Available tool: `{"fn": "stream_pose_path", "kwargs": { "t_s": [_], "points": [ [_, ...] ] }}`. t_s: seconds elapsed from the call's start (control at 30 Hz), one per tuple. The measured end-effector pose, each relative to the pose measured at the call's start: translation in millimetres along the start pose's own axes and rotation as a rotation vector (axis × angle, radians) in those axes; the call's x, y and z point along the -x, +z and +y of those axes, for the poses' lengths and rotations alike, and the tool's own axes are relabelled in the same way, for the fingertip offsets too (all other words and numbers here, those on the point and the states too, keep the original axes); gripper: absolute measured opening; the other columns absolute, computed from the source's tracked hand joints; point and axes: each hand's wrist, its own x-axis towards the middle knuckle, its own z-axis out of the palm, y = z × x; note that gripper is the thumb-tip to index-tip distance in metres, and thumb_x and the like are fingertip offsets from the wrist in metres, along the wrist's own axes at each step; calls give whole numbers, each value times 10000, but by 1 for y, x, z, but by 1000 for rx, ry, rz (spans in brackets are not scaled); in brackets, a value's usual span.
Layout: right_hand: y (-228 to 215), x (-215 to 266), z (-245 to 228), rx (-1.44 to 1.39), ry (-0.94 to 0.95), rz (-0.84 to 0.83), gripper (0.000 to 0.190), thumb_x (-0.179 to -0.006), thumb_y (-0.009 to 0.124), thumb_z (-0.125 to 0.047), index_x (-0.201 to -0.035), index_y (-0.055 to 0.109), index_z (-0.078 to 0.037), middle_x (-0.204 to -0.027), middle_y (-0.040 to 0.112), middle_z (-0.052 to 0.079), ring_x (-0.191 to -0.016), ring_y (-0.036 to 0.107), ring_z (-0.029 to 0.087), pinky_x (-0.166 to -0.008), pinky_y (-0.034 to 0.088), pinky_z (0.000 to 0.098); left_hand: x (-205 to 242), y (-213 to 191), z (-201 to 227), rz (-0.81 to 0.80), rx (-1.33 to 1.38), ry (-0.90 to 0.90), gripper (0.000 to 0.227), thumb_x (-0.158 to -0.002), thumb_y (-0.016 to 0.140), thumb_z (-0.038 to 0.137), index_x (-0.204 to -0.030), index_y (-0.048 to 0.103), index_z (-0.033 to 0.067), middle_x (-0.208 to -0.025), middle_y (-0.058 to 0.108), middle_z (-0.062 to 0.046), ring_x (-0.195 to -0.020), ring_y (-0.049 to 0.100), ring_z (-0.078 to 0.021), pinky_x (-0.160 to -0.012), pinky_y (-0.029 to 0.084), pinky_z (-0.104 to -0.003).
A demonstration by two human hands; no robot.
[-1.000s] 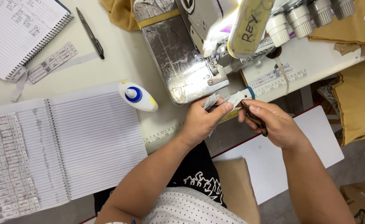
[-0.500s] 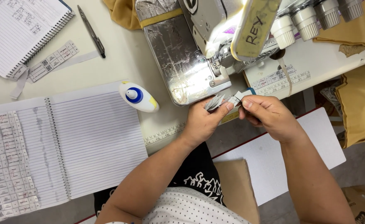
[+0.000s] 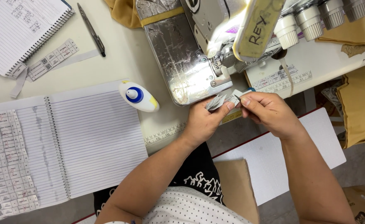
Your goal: The person repeatedly cuts small printed paper labels using scissors. They hold each label, trim it, and place the finished piece on a notebook on the table. The process is repeated for multiple labels throughout the clip.
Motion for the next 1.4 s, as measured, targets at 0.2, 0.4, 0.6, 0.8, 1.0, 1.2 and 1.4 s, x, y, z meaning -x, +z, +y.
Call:
{"fn": "stream_pose_path", "kwargs": {
  "t_s": [0.2,0.4,0.6,0.8,1.0,1.2,1.4],
  "points": [
    [9,6,-18,-103,10,60,277,-1059,539,-208,-984,672,22,-567,453,31,-521,349,49,-439,289,175,3,-5,-9,-4,62,-19,188,-914,792,210,-903,765,24,-725,723,-103,-732,617,-81,-691,557,-298],
    [20,11,-33,130,-107,98,71,-917,725,-50,-931,758,12,-576,570,60,-532,416,83,-459,364,225,27,-3,-9,-39,272,-201,155,-965,730,163,-898,746,24,-775,670,21,-792,532,-57,-714,549,-290],
    [40,24,-62,227,-168,121,50,-912,738,-40,-913,779,-10,-636,685,93,-592,505,113,-567,439,250,39,-17,26,-224,254,-153,407,-1053,590,282,-673,544,141,-597,450,70,-617,400,-41,-587,405,-200],
    [52,31,-54,239,-237,153,15,-901,759,-22,-905,773,-20,-750,719,106,-621,553,121,-604,460,259,62,-39,78,-346,259,-102,445,-1067,561,351,-669,519,156,-581,432,63,-608,397,-38,-596,381,-188],
    [81,42,-93,140,-253,185,67,-845,784,35,-906,755,31,-709,706,119,-631,595,104,-580,509,239,69,-49,68,-410,242,-40,382,-1086,548,323,-742,573,155,-624,422,90,-640,372,-19,-623,372,-178],
    [93,53,-102,110,-244,249,190,-813,828,37,-946,692,38,-764,698,152,-651,661,150,-606,575,282,82,-60,65,-435,279,-35,390,-1081,564,328,-731,567,157,-612,442,60,-639,387,-38,-626,400,-195],
    [135,60,-144,241,-336,212,179,-820,828,25,-952,709,12,-748,713,151,-533,559,137,-514,474,267,102,-85,91,-503,439,-29,174,-1012,683,265,-893,640,145,-724,527,67,-717,500,-21,-651,410,-178]
  ]
}}
